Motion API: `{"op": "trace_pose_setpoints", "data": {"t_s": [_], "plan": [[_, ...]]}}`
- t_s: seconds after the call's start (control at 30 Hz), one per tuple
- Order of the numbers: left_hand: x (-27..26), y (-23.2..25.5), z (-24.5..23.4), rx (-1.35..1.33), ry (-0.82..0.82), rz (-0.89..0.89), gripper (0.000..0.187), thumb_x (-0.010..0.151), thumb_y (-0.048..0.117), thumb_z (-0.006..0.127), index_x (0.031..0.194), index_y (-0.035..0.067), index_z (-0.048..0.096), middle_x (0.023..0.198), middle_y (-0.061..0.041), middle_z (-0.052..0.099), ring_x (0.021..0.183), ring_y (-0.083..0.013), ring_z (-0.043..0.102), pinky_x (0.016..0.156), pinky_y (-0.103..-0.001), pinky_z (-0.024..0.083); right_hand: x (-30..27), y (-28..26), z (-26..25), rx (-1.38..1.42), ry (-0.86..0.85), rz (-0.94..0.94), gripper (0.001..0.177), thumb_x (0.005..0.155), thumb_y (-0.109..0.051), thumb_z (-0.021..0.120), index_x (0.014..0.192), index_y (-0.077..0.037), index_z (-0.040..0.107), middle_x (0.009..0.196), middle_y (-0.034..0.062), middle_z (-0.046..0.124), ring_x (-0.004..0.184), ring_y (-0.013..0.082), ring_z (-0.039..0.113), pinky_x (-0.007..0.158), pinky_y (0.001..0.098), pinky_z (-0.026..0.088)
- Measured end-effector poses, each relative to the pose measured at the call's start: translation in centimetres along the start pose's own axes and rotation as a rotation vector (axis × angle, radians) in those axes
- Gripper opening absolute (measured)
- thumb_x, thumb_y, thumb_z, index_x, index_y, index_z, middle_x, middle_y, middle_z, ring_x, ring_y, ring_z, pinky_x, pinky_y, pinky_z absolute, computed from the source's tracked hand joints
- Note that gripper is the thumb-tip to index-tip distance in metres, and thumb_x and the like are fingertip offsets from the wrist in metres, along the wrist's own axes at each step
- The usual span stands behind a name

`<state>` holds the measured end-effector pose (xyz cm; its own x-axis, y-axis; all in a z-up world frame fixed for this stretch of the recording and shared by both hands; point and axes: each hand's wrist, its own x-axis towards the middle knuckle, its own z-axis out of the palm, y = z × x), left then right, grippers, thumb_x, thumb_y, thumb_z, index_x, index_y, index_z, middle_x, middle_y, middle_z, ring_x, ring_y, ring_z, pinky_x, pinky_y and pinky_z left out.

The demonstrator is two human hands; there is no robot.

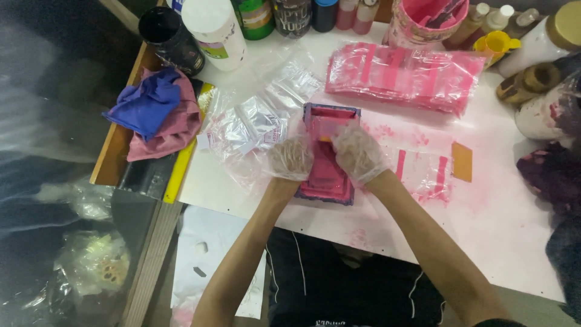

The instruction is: The person uses a squeegee to spread pink ink evenly across a rectangular screen printing frame. They repeatedly pull the ink across the mesh surface to ensure full coverage while wearing gloves.

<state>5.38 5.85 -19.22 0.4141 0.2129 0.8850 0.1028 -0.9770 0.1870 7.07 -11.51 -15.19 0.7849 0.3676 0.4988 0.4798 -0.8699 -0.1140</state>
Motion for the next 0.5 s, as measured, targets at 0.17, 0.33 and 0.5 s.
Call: {"op": "trace_pose_setpoints", "data": {"t_s": [0.17,0.33,0.5], "plan": [[-1.0,0.6,0.8,0.556,-0.892,-0.341,0.084,0.096,0.077,0.042,0.162,0.027,0.031,0.106,-0.03,0.071,0.105,-0.035,0.073,0.097,-0.041,0.057,-7.5,-3.1,-2.5,-0.072,0.113,0.016,0.041,0.105,-0.061,0.049,0.106,-0.026,0.069,0.102,-0.0038,0.065,0.102,0.0189,0.065,0.087,0.0342,0.052],[7.0,0.0,-6.7,0.123,-1.083,-0.172,0.048,0.101,0.064,0.036,0.138,0.04,0.055,0.088,-0.008,0.078,0.09,-0.0351,0.077,0.078,-0.055,0.059,-9.2,-4.0,-3.1,-0.121,0.199,0.026,0.04,0.106,-0.06,0.049,0.107,-0.025,0.068,0.1,-0.0043,0.063,0.1,0.0173,0.065,0.087,0.033,0.052],[11.7,2.8,-10.2,0.142,-1.065,-0.214,0.048,0.102,0.059,0.039,0.144,0.042,0.056,0.089,-0.011,0.078,0.089,-0.0331,0.078,0.08,-0.049,0.06,-2.2,-3.4,-1.2,-0.155,0.285,0.039,0.04,0.106,-0.059,0.049,0.107,-0.023,0.067,0.097,-0.0047,0.062,0.097,0.0157,0.065,0.087,0.0317,0.052]]}}
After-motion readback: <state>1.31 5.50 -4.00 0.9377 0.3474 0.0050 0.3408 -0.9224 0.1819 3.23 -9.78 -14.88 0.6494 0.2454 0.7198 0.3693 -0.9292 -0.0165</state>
